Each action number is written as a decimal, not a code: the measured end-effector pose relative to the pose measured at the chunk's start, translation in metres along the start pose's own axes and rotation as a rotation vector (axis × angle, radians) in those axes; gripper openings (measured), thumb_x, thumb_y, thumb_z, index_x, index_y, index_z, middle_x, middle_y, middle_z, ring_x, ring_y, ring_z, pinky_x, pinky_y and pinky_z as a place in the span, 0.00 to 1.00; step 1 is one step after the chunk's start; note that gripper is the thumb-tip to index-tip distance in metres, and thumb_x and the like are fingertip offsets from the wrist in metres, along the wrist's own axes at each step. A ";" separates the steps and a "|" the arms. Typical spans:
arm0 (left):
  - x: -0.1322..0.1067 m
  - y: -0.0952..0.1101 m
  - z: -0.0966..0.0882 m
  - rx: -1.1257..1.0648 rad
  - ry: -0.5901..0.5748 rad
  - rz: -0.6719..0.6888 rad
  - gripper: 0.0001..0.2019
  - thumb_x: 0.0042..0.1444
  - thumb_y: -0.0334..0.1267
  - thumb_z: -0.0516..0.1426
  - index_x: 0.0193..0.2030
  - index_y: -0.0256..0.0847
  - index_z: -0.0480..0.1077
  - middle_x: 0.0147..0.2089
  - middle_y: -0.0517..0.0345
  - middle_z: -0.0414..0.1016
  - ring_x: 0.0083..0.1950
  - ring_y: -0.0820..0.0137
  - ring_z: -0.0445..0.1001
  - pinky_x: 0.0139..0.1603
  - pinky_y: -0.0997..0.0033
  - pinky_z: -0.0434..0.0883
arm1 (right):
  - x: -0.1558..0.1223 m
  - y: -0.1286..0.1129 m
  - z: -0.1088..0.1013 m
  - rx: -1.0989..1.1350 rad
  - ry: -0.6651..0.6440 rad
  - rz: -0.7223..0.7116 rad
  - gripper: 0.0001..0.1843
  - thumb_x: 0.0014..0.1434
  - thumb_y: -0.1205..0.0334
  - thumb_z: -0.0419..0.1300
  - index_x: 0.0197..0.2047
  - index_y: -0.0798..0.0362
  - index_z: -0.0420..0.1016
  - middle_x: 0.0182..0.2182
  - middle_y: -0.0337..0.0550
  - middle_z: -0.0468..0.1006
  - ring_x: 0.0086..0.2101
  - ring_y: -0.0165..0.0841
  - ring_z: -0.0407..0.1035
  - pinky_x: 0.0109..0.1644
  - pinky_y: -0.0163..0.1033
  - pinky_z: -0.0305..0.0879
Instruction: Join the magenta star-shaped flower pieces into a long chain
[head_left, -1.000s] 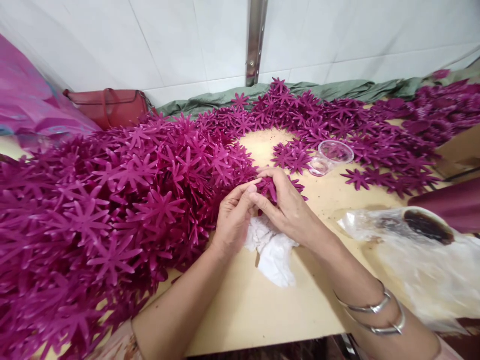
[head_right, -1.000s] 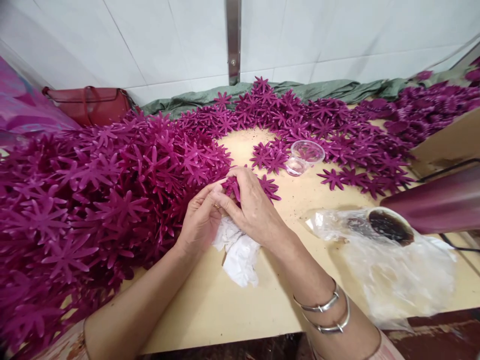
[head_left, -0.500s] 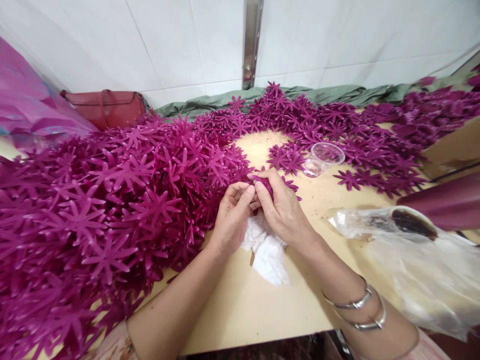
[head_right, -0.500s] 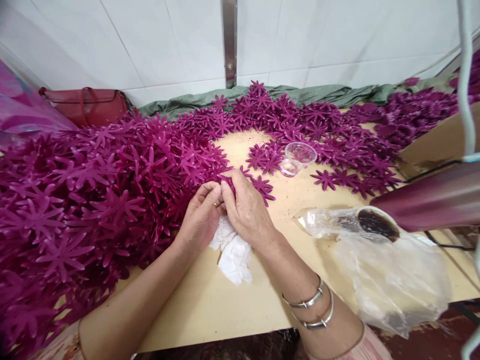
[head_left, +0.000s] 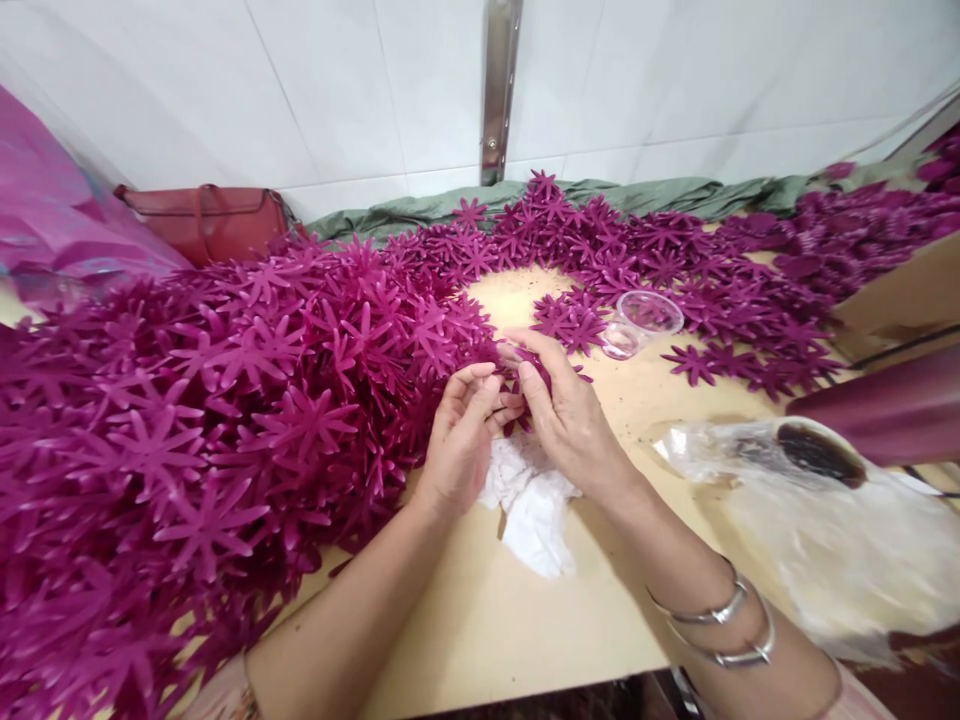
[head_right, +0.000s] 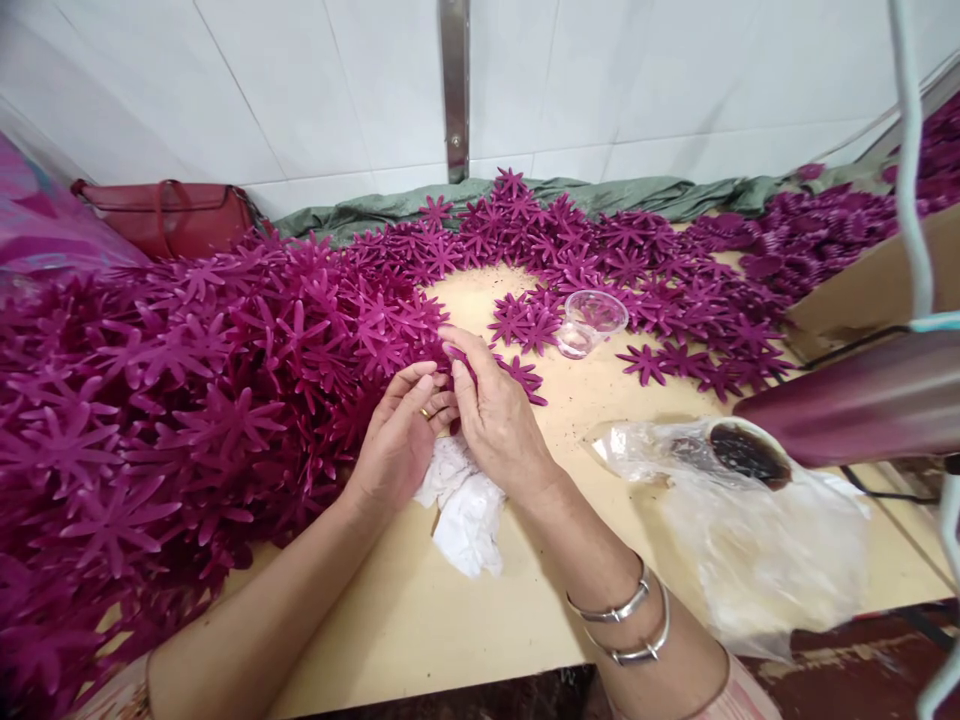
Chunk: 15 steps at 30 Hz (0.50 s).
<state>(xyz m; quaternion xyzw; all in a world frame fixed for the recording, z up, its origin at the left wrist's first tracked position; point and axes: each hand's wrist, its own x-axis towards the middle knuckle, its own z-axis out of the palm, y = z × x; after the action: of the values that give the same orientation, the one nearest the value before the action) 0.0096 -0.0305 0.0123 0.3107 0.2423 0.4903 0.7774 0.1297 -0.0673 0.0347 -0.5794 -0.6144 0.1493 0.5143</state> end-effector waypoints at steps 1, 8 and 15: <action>0.000 0.000 0.000 -0.006 0.004 -0.001 0.19 0.51 0.42 0.72 0.45 0.43 0.71 0.39 0.63 0.78 0.38 0.76 0.78 0.47 0.71 0.73 | 0.000 0.000 0.000 0.009 0.004 -0.007 0.13 0.74 0.57 0.48 0.56 0.44 0.69 0.54 0.45 0.79 0.54 0.37 0.75 0.60 0.46 0.70; 0.000 0.001 -0.001 0.007 -0.009 -0.015 0.18 0.52 0.43 0.71 0.45 0.42 0.72 0.39 0.61 0.78 0.38 0.75 0.78 0.48 0.70 0.73 | -0.002 -0.001 -0.001 -0.009 0.063 0.108 0.12 0.74 0.48 0.51 0.44 0.46 0.67 0.39 0.44 0.82 0.40 0.37 0.78 0.45 0.43 0.71; -0.001 0.002 0.001 0.095 -0.041 -0.021 0.19 0.50 0.45 0.72 0.44 0.40 0.73 0.35 0.63 0.76 0.32 0.77 0.76 0.42 0.72 0.72 | -0.001 0.004 -0.011 -0.067 0.204 0.136 0.16 0.74 0.45 0.47 0.38 0.46 0.63 0.26 0.38 0.74 0.28 0.35 0.71 0.37 0.41 0.68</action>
<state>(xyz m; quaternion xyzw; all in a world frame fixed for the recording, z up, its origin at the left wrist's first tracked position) 0.0085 -0.0314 0.0140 0.3548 0.2524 0.4634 0.7718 0.1407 -0.0715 0.0361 -0.6489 -0.5225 0.1035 0.5433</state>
